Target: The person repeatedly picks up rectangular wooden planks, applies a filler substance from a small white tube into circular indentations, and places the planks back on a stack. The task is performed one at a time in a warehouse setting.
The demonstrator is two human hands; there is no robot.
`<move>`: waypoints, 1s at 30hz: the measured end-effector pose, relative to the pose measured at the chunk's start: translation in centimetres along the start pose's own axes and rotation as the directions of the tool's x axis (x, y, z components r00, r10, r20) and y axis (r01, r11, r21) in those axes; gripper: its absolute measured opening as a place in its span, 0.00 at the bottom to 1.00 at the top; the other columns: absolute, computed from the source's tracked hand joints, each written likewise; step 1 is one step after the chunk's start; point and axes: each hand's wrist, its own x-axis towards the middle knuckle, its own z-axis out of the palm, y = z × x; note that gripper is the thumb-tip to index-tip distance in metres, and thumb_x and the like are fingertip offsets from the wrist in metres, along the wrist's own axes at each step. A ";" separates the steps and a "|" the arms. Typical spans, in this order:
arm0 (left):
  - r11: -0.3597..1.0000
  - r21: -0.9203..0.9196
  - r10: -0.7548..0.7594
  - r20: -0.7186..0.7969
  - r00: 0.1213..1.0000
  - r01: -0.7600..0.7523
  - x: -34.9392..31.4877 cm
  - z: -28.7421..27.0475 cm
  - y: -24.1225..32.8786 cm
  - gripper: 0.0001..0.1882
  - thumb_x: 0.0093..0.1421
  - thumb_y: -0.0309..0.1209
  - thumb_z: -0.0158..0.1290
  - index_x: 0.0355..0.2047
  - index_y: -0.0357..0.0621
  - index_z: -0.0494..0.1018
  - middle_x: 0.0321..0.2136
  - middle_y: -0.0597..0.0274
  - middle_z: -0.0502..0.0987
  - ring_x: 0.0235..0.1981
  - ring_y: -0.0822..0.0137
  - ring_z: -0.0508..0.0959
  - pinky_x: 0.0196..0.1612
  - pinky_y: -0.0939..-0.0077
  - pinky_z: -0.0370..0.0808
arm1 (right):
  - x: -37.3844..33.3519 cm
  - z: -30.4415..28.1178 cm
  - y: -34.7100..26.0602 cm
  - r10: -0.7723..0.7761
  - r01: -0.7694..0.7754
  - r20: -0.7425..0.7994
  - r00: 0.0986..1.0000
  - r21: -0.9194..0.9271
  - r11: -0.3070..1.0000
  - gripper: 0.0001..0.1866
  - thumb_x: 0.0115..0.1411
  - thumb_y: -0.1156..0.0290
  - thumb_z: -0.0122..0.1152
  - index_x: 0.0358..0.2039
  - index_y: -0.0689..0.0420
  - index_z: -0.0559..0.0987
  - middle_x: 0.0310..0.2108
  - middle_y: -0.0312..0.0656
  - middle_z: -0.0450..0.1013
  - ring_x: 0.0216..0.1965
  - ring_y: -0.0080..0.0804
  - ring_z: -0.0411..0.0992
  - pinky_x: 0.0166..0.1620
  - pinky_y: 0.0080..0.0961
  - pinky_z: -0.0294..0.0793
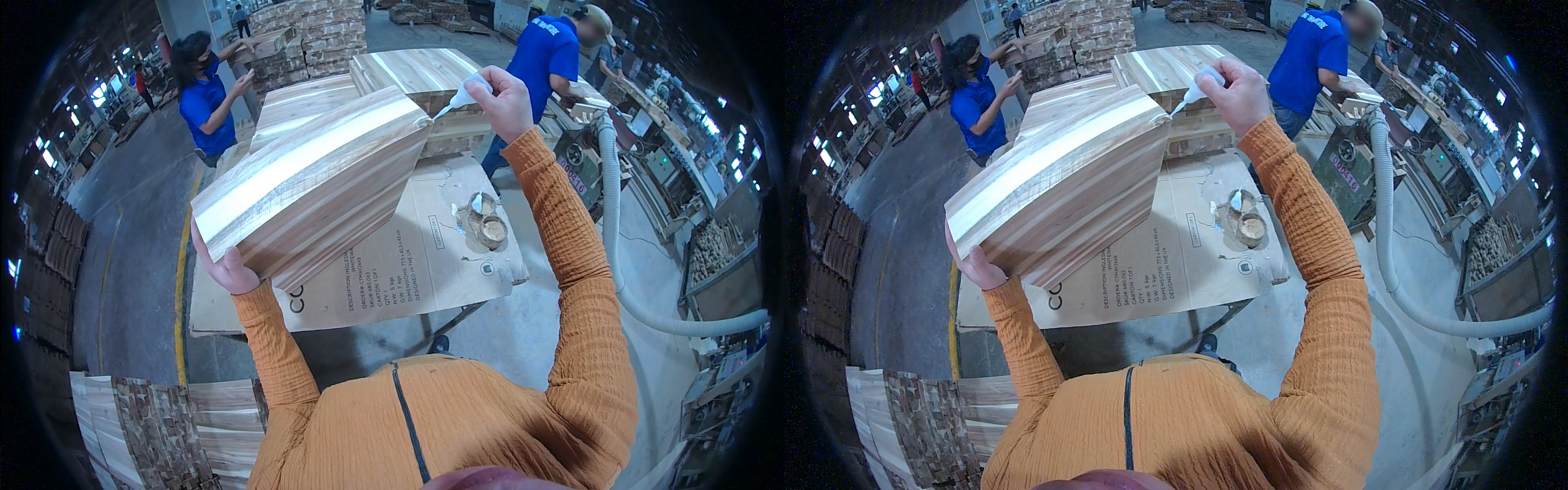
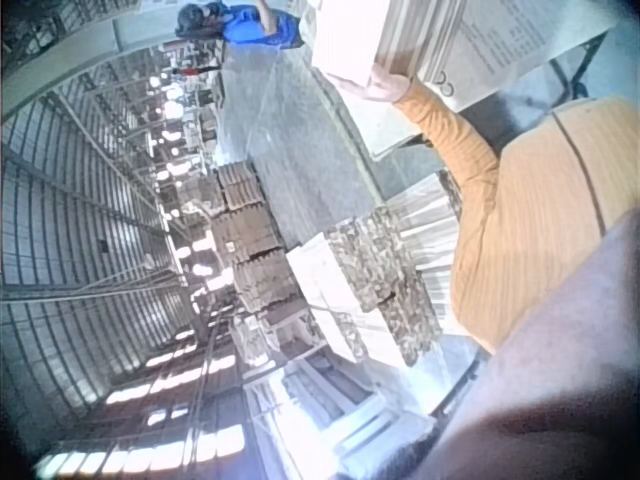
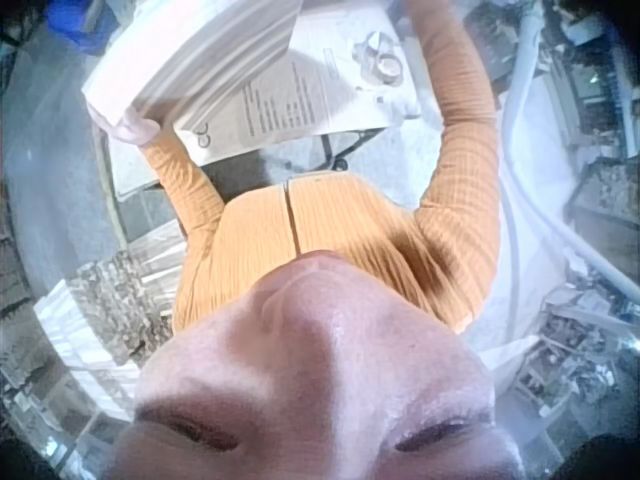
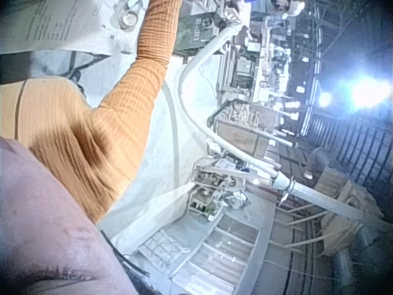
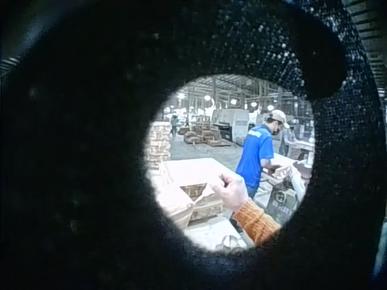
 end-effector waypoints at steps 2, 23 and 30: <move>1.000 0.006 -0.004 0.000 1.000 0.004 0.0 0.0 0.1 0.47 0.54 0.59 0.49 0.60 0.28 0.55 0.54 0.46 0.65 0.55 0.57 0.67 0.57 0.65 0.62 | 0.0 -0.1 0.0 0.004 -0.004 -0.005 1.000 -0.006 1.000 0.14 0.53 0.61 0.62 0.26 0.61 0.77 0.18 0.35 0.70 0.22 0.18 0.65 0.27 0.21 0.66; 1.000 -0.009 -0.016 0.014 1.000 0.016 -0.1 0.0 0.1 0.47 0.54 0.59 0.49 0.60 0.28 0.54 0.54 0.46 0.65 0.55 0.57 0.67 0.57 0.65 0.62 | -0.2 0.0 -0.1 -0.051 0.051 0.034 0.998 -0.005 0.999 0.10 0.57 0.68 0.60 0.29 0.62 0.77 0.23 0.31 0.73 0.24 0.13 0.66 0.28 0.12 0.64; 1.000 -0.019 0.009 0.025 1.000 -0.009 0.1 -0.1 -0.1 0.47 0.55 0.58 0.49 0.59 0.28 0.55 0.54 0.46 0.65 0.56 0.57 0.67 0.57 0.65 0.62 | -0.2 0.1 -0.3 -0.021 0.022 -0.032 0.999 0.028 0.999 0.12 0.54 0.64 0.61 0.28 0.62 0.78 0.20 0.33 0.71 0.22 0.17 0.65 0.27 0.19 0.66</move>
